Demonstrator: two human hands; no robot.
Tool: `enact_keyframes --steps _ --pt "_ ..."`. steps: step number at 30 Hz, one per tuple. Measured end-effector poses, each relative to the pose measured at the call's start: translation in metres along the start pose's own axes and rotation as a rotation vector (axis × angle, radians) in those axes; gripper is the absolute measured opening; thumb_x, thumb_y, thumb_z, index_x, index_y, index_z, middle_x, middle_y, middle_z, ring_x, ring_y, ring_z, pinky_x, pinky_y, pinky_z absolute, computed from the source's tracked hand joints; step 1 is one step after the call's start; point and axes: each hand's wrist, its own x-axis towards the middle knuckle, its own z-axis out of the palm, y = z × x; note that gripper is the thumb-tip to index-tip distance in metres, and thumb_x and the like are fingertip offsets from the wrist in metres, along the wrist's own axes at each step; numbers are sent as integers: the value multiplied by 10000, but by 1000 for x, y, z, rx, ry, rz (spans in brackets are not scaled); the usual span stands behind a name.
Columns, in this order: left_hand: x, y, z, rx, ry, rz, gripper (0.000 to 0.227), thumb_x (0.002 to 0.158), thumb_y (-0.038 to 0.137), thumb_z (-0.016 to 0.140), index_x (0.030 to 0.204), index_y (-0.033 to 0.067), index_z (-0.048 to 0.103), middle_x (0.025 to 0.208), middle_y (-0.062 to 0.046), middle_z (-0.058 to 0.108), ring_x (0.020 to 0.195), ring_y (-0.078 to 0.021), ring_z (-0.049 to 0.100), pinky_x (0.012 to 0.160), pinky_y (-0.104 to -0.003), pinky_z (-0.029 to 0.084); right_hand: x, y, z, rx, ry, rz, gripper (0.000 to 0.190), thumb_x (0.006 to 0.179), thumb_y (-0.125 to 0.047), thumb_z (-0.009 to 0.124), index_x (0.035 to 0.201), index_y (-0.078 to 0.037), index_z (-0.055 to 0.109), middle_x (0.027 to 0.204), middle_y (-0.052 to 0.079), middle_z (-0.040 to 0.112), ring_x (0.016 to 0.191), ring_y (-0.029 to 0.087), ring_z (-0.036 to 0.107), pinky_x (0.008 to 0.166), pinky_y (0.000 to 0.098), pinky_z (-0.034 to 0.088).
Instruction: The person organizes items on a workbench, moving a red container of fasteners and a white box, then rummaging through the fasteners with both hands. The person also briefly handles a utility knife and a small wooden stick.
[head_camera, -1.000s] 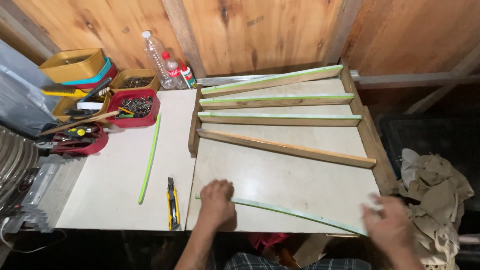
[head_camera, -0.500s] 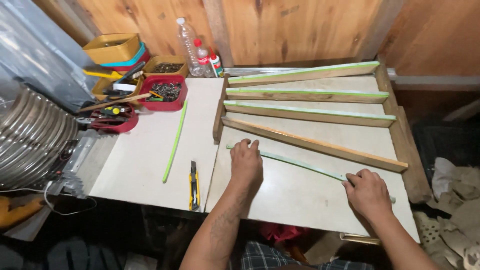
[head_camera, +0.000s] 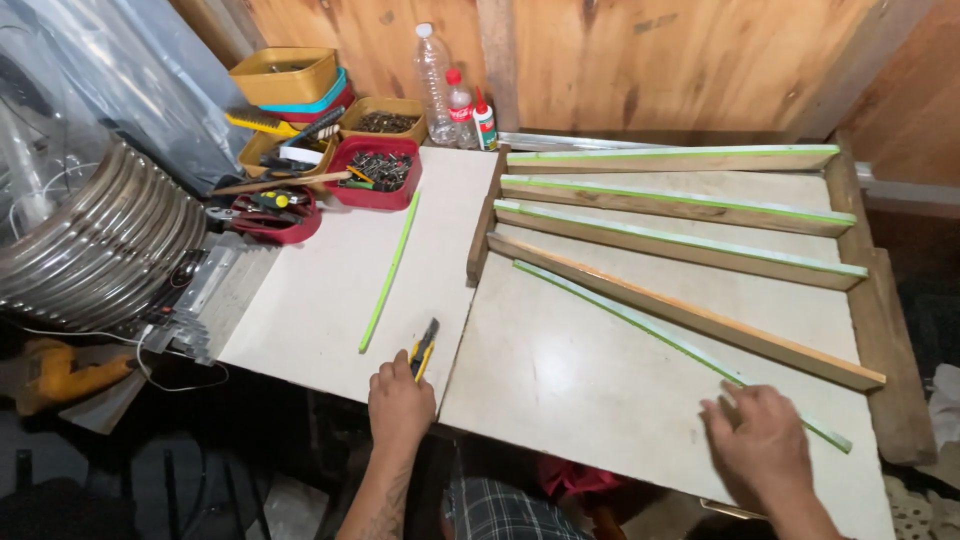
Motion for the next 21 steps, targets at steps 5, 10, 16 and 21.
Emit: enact_keyframes --steps 5,10,16,21 --pt "70 17 -41 -180 -195 -284 640 818 239 586 1425 51 517 1187 -210 543 1011 -489 608 911 -600 489 -6 2 55 -81 -44 -176 526 884 -609 575 1296 -293 664 1315 0 642 1221 260 604 1086 423 488" --pt "138 9 -45 -216 -292 -401 418 1023 381 509 1261 55 616 1161 -216 554 928 -493 653 881 -588 503 -10 11 71 -244 -66 -285 541 839 -706 555 1200 -317 658 1431 -86 563 1237 189 619 1088 406 478" --pt "169 50 -70 -129 -564 -443 386 838 110 483 1191 38 621 1176 -228 699 1097 -430 659 931 -502 526 -11 -5 42 -302 -274 -234 537 861 -736 581 1218 -340 647 1523 -116 500 1260 118 630 1180 364 361" --pt "107 100 -103 -542 -555 -800 496 863 279 559 1341 148 539 1272 -186 693 1183 -405 650 1005 -507 491 -10 -8 37 -268 -343 -230 509 839 -729 653 1173 -345 630 1491 -68 537 1336 128 580 1276 418 279"
